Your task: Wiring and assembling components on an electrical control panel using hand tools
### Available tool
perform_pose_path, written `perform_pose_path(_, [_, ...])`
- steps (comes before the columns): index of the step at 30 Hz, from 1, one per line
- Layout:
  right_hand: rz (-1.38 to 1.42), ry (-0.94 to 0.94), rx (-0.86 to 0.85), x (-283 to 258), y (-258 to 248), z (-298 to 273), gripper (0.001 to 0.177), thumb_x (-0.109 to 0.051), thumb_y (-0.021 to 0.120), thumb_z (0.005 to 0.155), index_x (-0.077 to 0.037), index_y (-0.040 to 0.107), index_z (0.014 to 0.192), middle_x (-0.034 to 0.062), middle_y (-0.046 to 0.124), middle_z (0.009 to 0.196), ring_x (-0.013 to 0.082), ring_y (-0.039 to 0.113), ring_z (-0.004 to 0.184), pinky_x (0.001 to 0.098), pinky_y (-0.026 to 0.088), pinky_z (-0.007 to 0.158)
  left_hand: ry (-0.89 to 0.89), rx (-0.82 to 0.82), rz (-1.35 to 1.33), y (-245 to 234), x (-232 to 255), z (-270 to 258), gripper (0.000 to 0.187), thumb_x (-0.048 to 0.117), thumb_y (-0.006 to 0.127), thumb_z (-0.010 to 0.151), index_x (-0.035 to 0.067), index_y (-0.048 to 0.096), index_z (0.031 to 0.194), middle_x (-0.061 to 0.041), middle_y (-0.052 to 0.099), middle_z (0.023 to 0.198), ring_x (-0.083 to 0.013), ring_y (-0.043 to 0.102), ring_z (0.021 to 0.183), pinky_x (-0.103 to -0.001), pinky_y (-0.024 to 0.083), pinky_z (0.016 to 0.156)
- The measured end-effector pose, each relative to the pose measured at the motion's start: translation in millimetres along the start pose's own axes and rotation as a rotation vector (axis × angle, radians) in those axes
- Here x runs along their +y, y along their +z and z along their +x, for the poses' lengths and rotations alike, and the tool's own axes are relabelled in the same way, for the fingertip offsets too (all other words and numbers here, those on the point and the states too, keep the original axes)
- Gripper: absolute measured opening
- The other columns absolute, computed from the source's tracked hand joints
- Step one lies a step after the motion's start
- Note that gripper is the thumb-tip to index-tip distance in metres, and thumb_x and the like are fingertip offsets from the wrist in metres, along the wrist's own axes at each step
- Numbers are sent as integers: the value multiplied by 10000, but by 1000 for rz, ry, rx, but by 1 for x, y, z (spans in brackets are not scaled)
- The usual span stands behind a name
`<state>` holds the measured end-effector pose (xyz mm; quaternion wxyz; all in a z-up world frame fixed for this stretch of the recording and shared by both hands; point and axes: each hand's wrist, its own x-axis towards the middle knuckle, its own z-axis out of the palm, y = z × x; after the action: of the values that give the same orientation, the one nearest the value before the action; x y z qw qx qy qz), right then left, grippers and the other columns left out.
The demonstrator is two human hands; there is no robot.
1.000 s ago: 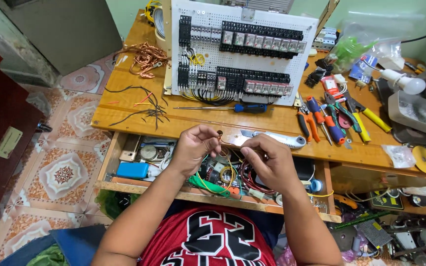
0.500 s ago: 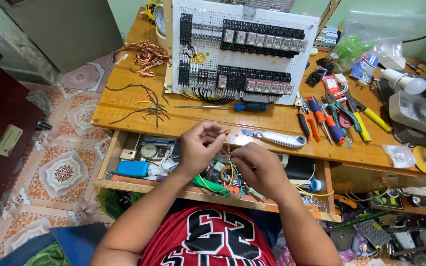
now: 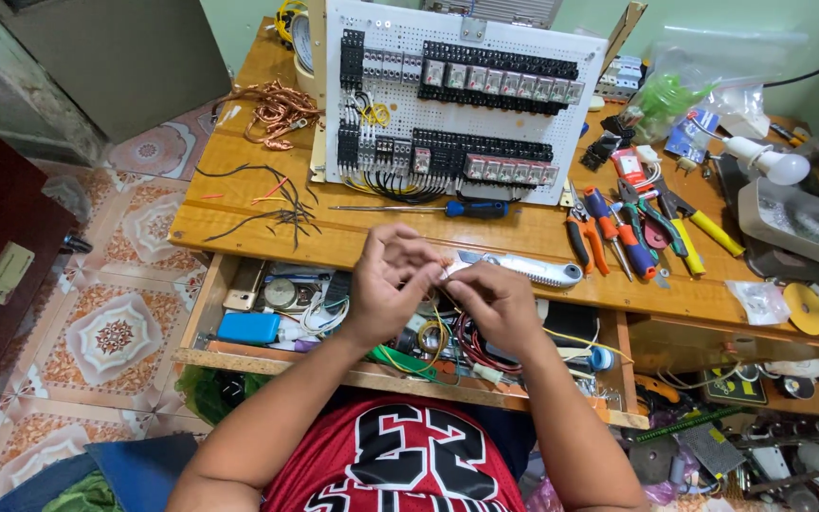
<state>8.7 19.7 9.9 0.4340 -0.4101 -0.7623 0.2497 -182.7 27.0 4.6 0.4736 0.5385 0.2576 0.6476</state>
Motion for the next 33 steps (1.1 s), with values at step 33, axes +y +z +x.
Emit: perform_pose_path(33, [6,18,235,58,1,9,73,-131,696,997,-86,715,942,93,671,866,229,620,746,344,516,721,-378,-324,146,-1,-95,37,129,0,702,924,-56,716,1039,-129,681,832,-141,719,647,-220,604,529])
